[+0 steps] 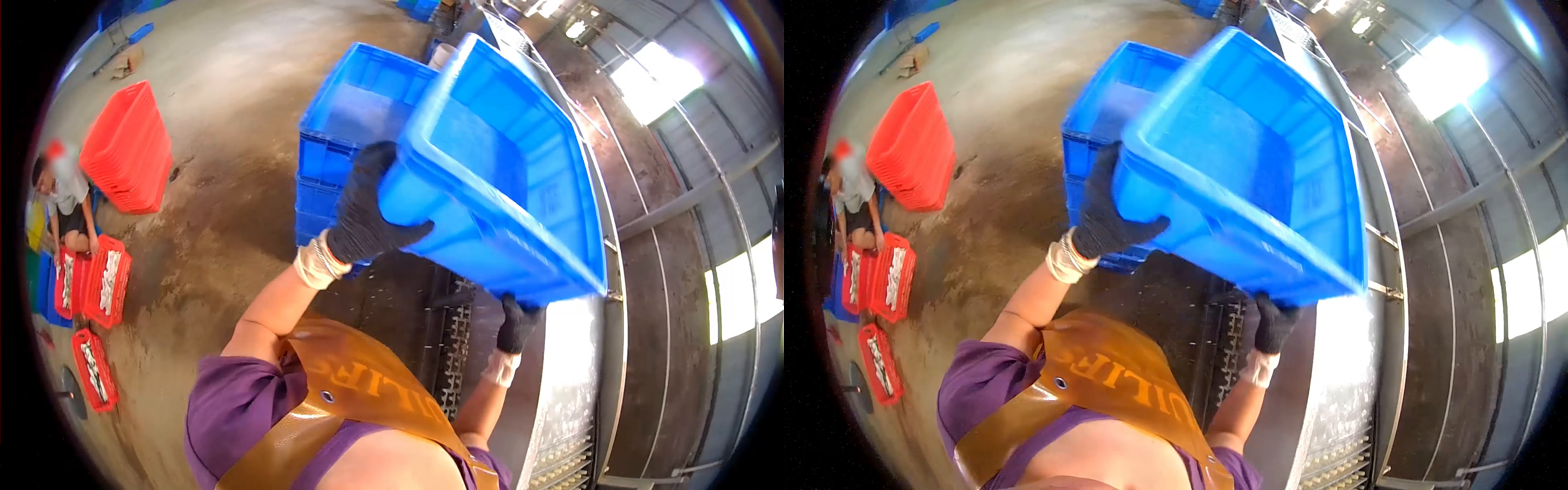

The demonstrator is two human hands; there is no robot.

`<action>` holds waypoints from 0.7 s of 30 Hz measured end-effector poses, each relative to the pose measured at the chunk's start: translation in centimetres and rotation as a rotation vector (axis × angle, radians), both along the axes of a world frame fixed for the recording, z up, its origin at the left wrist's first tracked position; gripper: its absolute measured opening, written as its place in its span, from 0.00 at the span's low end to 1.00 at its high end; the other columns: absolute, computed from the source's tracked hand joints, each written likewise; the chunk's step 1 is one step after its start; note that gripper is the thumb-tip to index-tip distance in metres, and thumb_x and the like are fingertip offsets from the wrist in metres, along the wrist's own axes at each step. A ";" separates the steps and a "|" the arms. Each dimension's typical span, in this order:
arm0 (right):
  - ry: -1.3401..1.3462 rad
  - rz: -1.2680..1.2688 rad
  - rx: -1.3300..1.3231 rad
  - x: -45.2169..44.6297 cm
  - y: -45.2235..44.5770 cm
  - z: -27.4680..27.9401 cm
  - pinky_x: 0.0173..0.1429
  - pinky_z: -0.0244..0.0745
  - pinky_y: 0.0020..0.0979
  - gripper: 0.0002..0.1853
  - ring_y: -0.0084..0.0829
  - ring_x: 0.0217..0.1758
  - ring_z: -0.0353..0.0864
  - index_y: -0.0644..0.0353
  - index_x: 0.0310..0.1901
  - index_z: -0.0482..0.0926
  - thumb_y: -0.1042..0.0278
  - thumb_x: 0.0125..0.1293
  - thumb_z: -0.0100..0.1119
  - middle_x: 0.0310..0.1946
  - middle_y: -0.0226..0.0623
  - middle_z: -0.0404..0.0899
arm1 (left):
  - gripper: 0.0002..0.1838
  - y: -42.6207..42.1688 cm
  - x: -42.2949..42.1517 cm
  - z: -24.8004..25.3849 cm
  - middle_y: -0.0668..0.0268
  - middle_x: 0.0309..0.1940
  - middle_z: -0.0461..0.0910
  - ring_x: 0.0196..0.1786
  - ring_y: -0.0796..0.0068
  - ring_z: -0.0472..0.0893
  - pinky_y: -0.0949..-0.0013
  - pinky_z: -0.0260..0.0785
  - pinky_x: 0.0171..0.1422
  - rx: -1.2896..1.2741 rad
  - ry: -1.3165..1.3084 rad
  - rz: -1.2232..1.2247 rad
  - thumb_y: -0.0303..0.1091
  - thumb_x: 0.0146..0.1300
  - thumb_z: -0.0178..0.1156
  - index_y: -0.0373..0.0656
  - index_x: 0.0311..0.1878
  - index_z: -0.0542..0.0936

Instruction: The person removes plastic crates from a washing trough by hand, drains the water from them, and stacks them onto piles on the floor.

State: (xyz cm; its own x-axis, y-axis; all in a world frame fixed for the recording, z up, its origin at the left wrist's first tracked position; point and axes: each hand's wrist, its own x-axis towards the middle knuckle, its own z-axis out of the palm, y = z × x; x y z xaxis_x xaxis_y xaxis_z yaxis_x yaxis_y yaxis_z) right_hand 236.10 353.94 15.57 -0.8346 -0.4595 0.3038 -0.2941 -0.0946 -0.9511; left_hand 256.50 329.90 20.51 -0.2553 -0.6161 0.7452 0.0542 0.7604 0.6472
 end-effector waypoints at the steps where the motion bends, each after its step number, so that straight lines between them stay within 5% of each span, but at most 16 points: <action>1: 0.037 0.016 -0.077 0.7 -2.7 1.1 0.51 0.71 0.34 0.33 0.31 0.45 0.74 0.66 0.56 0.65 0.78 0.46 0.67 0.45 0.39 0.74 | 0.48 -1.5 0.7 -0.2 0.52 0.50 0.68 0.54 0.53 0.70 0.56 0.64 0.58 0.019 0.037 0.038 0.45 0.32 0.75 0.37 0.57 0.63; 3: 0.092 0.152 -0.194 -0.1 -7.7 1.3 0.46 0.75 0.33 0.37 0.31 0.45 0.75 0.65 0.56 0.65 0.78 0.42 0.71 0.47 0.41 0.74 | 0.51 -5.2 1.8 -1.4 0.51 0.52 0.68 0.55 0.55 0.70 0.57 0.65 0.58 0.027 0.101 0.085 0.48 0.32 0.75 0.35 0.60 0.60; 7: 0.099 0.375 0.164 -4.0 -17.1 -2.2 0.46 0.75 0.34 0.33 0.31 0.42 0.77 0.66 0.52 0.69 0.74 0.42 0.73 0.43 0.39 0.77 | 0.53 -12.6 3.9 -4.9 0.50 0.54 0.69 0.56 0.55 0.71 0.57 0.66 0.58 0.105 0.036 0.154 0.49 0.33 0.75 0.35 0.61 0.59; 13: 0.246 0.403 0.198 -6.8 -26.3 -3.1 0.48 0.75 0.33 0.37 0.34 0.47 0.77 0.64 0.55 0.67 0.69 0.41 0.75 0.49 0.43 0.75 | 0.51 -20.3 3.5 -7.6 0.50 0.52 0.72 0.53 0.56 0.74 0.59 0.68 0.57 0.198 -0.184 0.176 0.46 0.35 0.75 0.35 0.62 0.60; 18: 0.023 0.475 0.095 -7.6 -26.7 -4.6 0.52 0.73 0.36 0.39 0.35 0.51 0.74 0.62 0.58 0.65 0.70 0.42 0.75 0.51 0.43 0.74 | 0.48 -21.0 2.0 -9.3 0.52 0.51 0.73 0.52 0.60 0.74 0.60 0.69 0.55 0.273 0.042 0.035 0.42 0.35 0.75 0.34 0.60 0.62; 21: -0.158 0.463 -0.162 -1.3 -25.1 -1.1 0.51 0.72 0.33 0.26 0.31 0.44 0.76 0.60 0.56 0.68 0.79 0.54 0.63 0.45 0.36 0.77 | 0.49 -20.8 2.5 -10.7 0.51 0.50 0.72 0.53 0.60 0.73 0.59 0.67 0.56 0.267 -0.123 0.278 0.46 0.37 0.75 0.33 0.60 0.62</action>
State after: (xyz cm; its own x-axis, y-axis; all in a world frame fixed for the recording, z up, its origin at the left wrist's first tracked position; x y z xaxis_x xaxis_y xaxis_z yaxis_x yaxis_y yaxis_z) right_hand 234.77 328.89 14.49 -0.5960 -0.7495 0.2883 -0.0400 -0.3308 -0.9428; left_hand 258.96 309.05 9.81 -0.1290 -0.8422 0.5235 -0.2202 0.5390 0.8130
